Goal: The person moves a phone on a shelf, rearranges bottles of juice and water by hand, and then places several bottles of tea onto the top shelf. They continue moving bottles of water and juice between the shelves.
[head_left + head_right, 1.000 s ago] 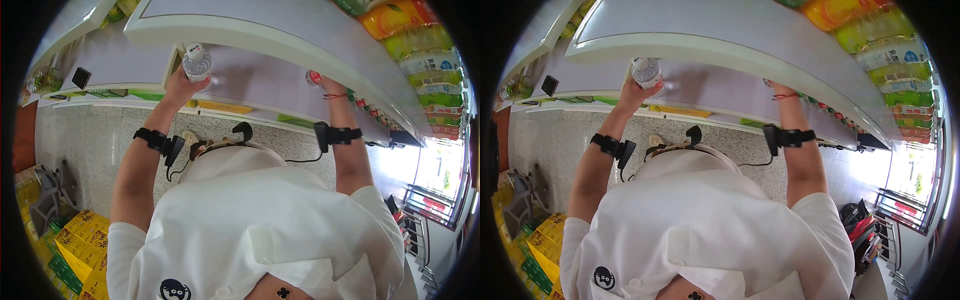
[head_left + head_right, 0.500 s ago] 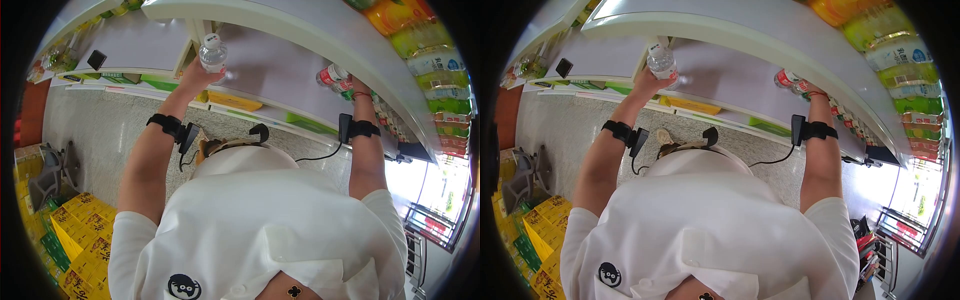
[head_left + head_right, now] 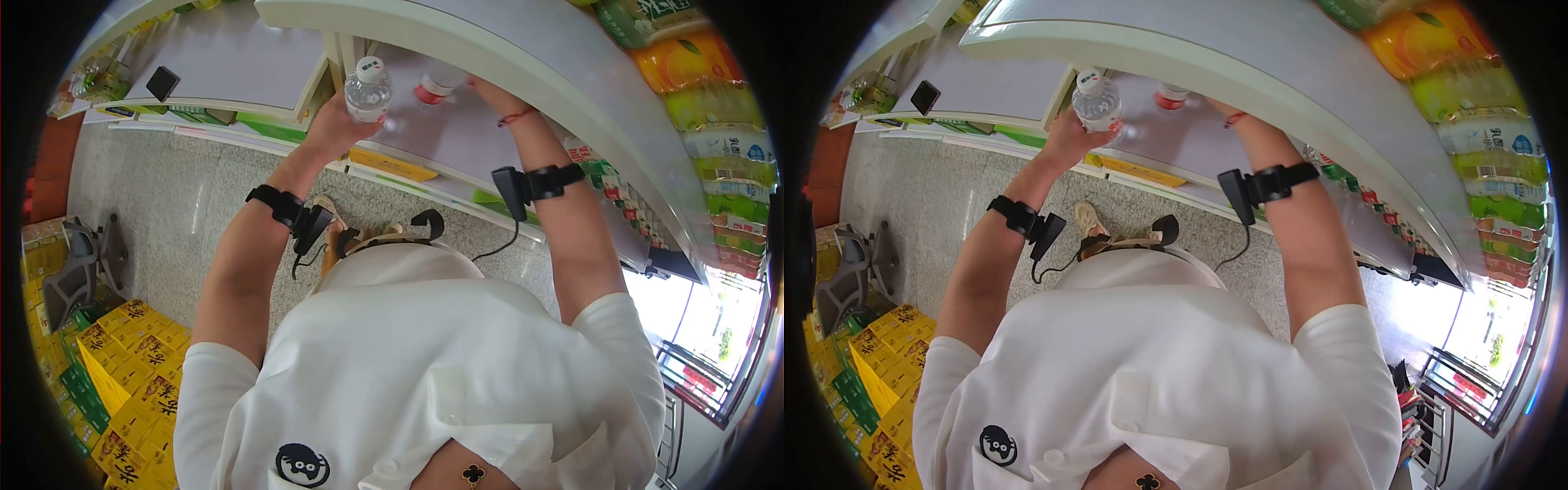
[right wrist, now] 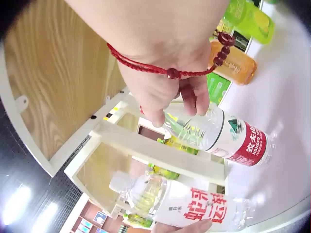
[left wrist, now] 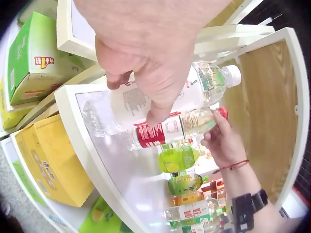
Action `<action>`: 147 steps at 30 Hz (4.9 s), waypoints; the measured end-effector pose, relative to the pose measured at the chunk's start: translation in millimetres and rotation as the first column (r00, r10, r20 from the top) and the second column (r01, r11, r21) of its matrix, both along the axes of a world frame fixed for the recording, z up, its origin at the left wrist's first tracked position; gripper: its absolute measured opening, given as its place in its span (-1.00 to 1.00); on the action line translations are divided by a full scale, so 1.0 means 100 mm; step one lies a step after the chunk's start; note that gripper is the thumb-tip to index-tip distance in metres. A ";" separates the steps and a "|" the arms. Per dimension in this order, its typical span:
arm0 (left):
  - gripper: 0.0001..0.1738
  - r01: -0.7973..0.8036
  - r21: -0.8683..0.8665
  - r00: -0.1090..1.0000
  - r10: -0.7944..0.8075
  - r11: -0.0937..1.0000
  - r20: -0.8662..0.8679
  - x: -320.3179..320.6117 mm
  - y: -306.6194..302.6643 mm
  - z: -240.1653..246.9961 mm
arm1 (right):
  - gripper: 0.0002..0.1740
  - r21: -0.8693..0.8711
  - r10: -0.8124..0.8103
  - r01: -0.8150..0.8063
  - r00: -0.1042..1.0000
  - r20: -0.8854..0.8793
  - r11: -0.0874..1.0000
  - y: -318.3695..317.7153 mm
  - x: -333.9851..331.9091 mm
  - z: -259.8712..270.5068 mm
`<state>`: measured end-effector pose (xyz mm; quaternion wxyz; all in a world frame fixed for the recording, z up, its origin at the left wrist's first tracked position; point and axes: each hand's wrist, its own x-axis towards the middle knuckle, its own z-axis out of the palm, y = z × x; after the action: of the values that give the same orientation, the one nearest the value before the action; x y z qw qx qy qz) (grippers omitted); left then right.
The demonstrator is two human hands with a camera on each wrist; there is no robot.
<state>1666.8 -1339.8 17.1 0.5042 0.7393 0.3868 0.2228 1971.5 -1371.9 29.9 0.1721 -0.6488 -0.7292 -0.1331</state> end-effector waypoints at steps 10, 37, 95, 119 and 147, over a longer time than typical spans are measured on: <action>-0.47 -0.049 0.106 0.998 0.046 0.993 0.039 0.02 -0.01 -0.04 | -0.79 -0.071 0.099 -0.124 0.952 -0.289 0.990 0.47 -0.79 -0.06; -0.31 -0.046 0.010 0.999 0.046 0.999 0.017 0.02 -0.02 -0.07 | -0.67 -0.029 0.164 -0.231 0.768 -0.619 0.972 -0.15 -0.75 0.58; -0.18 0.004 -0.021 1.000 -0.004 1.000 0.019 -0.05 -0.04 0.09 | -0.68 -0.186 -0.133 0.013 0.748 -0.650 0.982 -0.55 -1.30 0.70; 0.02 0.010 -0.028 0.991 -0.006 1.000 0.131 -0.09 0.07 -0.21 | -0.42 -0.220 -0.172 -0.012 0.579 -0.797 0.975 -0.92 -1.01 0.64; 0.30 -0.321 0.181 0.855 0.366 0.930 -0.366 0.22 -0.82 -0.51 | -0.64 -0.276 -0.589 0.558 0.519 -0.620 0.782 -2.10 2.59 0.16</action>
<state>1689.2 -1421.3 -33.8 0.3255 0.7149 0.5927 0.1777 2230.4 -1581.5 45.9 0.3578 -0.8572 -0.3618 0.0786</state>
